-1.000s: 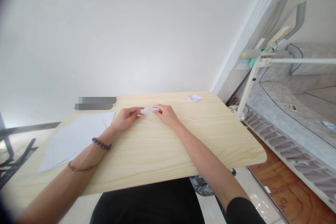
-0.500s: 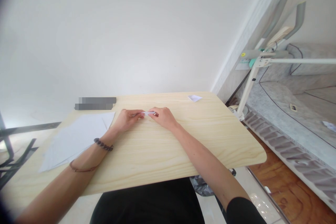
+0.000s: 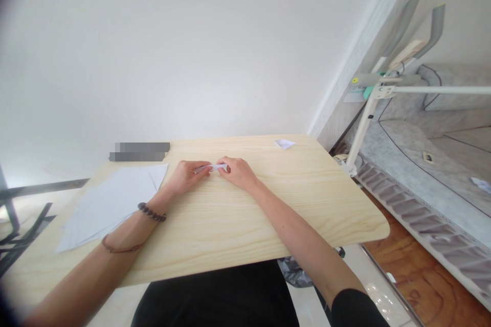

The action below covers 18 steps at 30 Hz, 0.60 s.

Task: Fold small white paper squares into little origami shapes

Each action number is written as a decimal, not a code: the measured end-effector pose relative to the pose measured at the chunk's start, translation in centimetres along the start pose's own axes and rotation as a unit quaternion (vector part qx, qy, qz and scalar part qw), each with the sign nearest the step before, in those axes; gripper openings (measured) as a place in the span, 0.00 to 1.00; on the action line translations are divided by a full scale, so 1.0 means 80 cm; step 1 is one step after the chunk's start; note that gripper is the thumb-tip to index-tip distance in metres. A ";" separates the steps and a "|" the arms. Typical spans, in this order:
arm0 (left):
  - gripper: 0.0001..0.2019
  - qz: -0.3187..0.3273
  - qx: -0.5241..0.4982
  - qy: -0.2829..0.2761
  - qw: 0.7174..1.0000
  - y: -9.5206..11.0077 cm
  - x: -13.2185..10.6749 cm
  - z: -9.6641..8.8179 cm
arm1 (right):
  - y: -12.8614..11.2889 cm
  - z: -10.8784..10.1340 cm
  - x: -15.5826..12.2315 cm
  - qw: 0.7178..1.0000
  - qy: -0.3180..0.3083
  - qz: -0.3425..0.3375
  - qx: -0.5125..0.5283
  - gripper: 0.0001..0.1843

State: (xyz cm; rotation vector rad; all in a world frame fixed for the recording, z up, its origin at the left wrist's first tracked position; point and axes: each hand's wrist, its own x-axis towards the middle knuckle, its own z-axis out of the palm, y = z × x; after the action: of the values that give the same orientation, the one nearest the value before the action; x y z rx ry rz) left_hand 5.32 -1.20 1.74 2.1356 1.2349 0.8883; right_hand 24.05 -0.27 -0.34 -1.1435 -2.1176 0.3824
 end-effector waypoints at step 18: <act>0.16 0.031 0.011 -0.029 0.999 -0.003 0.001 0.002 | -0.001 -0.002 0.000 0.998 0.001 -0.070 0.001 0.12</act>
State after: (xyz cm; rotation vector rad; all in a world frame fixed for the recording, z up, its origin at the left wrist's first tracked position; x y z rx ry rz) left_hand 5.35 -1.05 1.51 2.2126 1.1601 0.8362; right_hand 24.12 -0.30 -0.18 -0.9867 -2.1803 0.3184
